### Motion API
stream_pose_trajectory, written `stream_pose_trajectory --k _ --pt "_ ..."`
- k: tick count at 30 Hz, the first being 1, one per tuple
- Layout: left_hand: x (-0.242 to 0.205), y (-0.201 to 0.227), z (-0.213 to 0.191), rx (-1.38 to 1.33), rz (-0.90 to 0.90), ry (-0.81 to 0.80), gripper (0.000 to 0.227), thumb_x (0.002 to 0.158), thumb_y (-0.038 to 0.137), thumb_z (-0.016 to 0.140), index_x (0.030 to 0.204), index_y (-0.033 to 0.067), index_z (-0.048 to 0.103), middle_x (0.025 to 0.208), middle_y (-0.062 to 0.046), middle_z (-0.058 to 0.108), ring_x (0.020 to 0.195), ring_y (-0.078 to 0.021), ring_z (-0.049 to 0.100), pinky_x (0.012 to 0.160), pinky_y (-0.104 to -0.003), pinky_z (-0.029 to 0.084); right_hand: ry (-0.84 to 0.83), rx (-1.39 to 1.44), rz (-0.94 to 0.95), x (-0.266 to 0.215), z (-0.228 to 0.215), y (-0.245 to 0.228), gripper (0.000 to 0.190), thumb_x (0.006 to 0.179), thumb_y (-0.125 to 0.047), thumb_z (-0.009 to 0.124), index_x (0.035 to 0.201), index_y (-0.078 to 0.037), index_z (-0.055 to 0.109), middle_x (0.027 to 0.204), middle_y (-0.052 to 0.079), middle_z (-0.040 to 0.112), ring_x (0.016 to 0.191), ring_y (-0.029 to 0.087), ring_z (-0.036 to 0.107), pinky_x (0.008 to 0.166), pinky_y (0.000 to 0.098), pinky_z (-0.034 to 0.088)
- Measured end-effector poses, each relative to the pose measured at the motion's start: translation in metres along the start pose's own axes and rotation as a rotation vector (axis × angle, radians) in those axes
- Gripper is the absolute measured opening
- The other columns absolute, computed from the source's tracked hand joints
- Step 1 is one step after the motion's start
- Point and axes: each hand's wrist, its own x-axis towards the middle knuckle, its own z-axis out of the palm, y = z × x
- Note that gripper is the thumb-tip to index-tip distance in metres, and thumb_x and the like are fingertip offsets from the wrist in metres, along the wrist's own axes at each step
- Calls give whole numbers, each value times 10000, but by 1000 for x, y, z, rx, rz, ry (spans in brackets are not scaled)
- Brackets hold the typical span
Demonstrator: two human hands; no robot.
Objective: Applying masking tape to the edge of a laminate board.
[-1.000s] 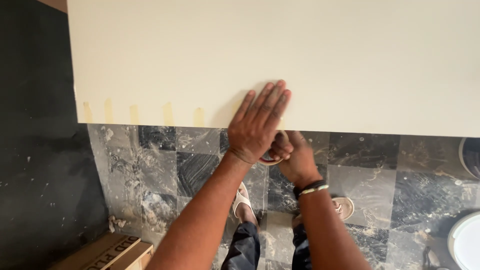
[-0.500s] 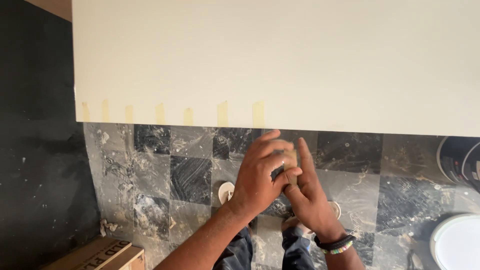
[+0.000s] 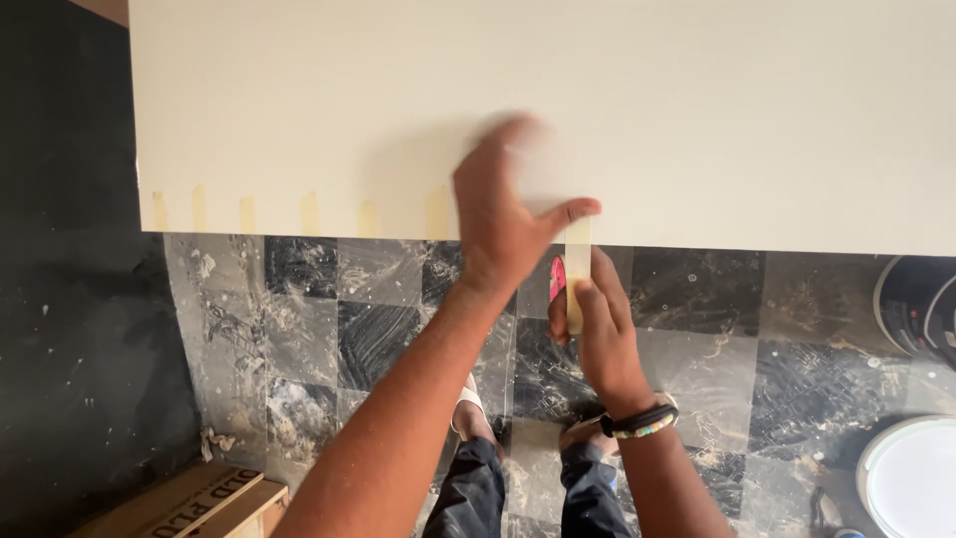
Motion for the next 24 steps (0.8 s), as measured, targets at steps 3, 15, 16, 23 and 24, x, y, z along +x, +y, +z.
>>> stream_pose_trajectory --k 3,15,16,23,24 --pt "-12 -9 13 -153 -118 324 774 731 560 766 1277 64 533 1316 -136 543 1285 -321 482 1061 -484 391 8 -30 -149 9 -5 19 331 1071 -202 332 1325 -78 506 682 7 564 564 100 522 517 256 460" --pt "-39 -31 38 859 402 -281 500 1103 305 419 1588 187 381 1673 -21 376 1553 -167 367 1307 -389 256 111 -126 -131 67 -37 71 253 1110 -172 445 969 -34 604 705 20 576 600 93 522 535 268 439" --pt "-41 -31 39 744 368 -221 490 1126 300 398 1602 185 377 1675 -9 385 1554 -162 369 1322 -386 261 47 110 -77 69 -37 79 302 1136 -189 434 911 -46 576 683 6 541 588 92 489 548 267 424" --pt "-46 -31 47 489 337 -123 508 1145 355 325 1603 140 370 1649 -34 403 1528 -193 379 1302 -410 277 5 894 231 60 -33 96 350 1136 -278 359 940 -65 555 603 -87 388 511 55 347 574 235 378" --pt "-46 -33 50 489 338 -117 508 1145 355 325 1603 140 370 1649 -34 403 1528 -193 379 1302 -410 277 3 890 227 54 -36 81 350 1136 -278 359 940 -65 555 603 -87 388 511 55 347 574 235 378"
